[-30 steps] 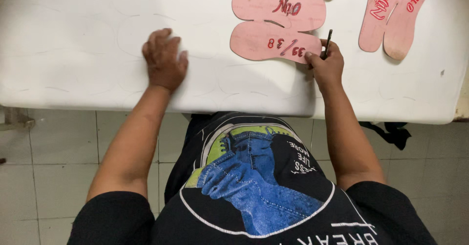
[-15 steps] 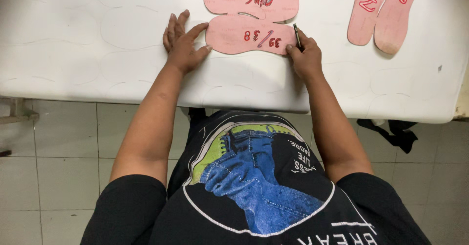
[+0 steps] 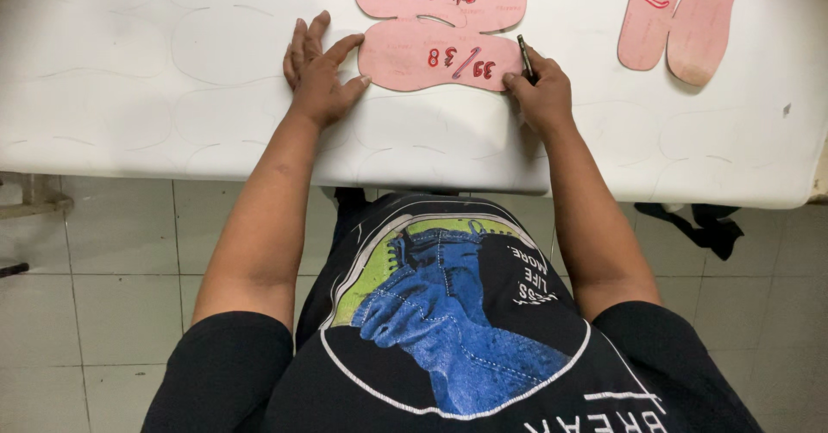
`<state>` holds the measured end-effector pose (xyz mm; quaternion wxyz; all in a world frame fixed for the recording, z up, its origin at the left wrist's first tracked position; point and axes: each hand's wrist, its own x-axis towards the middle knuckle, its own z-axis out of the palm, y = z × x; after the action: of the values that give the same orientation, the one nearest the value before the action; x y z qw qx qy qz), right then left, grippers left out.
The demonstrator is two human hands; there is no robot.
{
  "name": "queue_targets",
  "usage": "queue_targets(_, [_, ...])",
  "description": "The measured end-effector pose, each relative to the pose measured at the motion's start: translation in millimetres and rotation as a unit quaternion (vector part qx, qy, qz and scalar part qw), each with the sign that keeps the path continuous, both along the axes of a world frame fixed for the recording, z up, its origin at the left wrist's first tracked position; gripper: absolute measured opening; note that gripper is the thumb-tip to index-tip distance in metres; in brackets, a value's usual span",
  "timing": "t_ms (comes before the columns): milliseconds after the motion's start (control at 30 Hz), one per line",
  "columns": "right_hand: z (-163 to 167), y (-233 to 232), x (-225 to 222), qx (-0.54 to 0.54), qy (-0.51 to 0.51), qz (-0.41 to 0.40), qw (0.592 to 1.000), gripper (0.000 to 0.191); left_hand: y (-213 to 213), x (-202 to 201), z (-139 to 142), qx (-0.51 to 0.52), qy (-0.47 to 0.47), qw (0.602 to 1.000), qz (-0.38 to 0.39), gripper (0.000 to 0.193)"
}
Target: The person uses a pink shoe insole template to trace outlines onto a large white sheet of material. They repeatedly reposition the template and trace its perimeter with a pen, creating multiple insole-shaped outlines on the sheet.
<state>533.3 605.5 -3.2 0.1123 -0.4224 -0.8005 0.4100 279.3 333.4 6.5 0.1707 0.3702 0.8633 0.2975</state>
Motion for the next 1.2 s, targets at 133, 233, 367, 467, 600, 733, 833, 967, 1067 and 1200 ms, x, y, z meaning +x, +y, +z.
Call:
queue_targets(133, [5, -2, 3, -0.009, 0.004, 0.000, 1.000, 0.054, 0, 4, 3, 0.011, -0.005, 1.000, -0.008, 0.058])
queue_targets(233, [7, -2, 5, 0.013, 0.023, 0.012, 1.000, 0.057, 2, 6, 6, -0.006, -0.003, 1.000, -0.004, 0.058])
queue_targets(367, [9, 0, 7, 0.034, -0.004, 0.022, 0.999, 0.056, 0, 8, 9, 0.010, -0.005, 1.000, -0.010, 0.057])
queue_targets(467, [11, 0, 9, 0.027, -0.003, 0.027, 0.999, 0.055, -1, 8, 10, 0.009, -0.007, 1.000, -0.012, 0.056])
queue_targets(600, [14, -2, 11, 0.025, 0.005, 0.030, 0.999, 0.054, 0, 8, 12, 0.010, -0.011, 1.000, -0.012, 0.055])
queue_targets(733, [15, -2, 11, 0.022, 0.014, 0.026, 0.999, 0.054, -1, 9, 16, 0.009, -0.011, 1.000, -0.014, 0.054])
queue_targets(833, [13, -2, 12, 0.019, -0.001, 0.018, 1.000, 0.054, -1, 11, 17, 0.015, -0.009, 1.000, -0.014, 0.053])
queue_targets(967, [7, 0, 13, 0.035, 0.008, 0.019, 0.999, 0.058, 0, 11, 18, 0.013, -0.007, 1.000, -0.010, 0.053])
queue_targets(1067, [1, 2, 12, 0.066, -0.002, 0.028, 0.997, 0.059, -1, 11, 20, 0.017, -0.007, 1.000, -0.011, 0.053])
queue_targets(1200, [-3, 5, 11, 0.073, -0.006, 0.027, 0.997, 0.059, 2, 13, 19, 0.021, -0.009, 1.000, -0.004, 0.050])
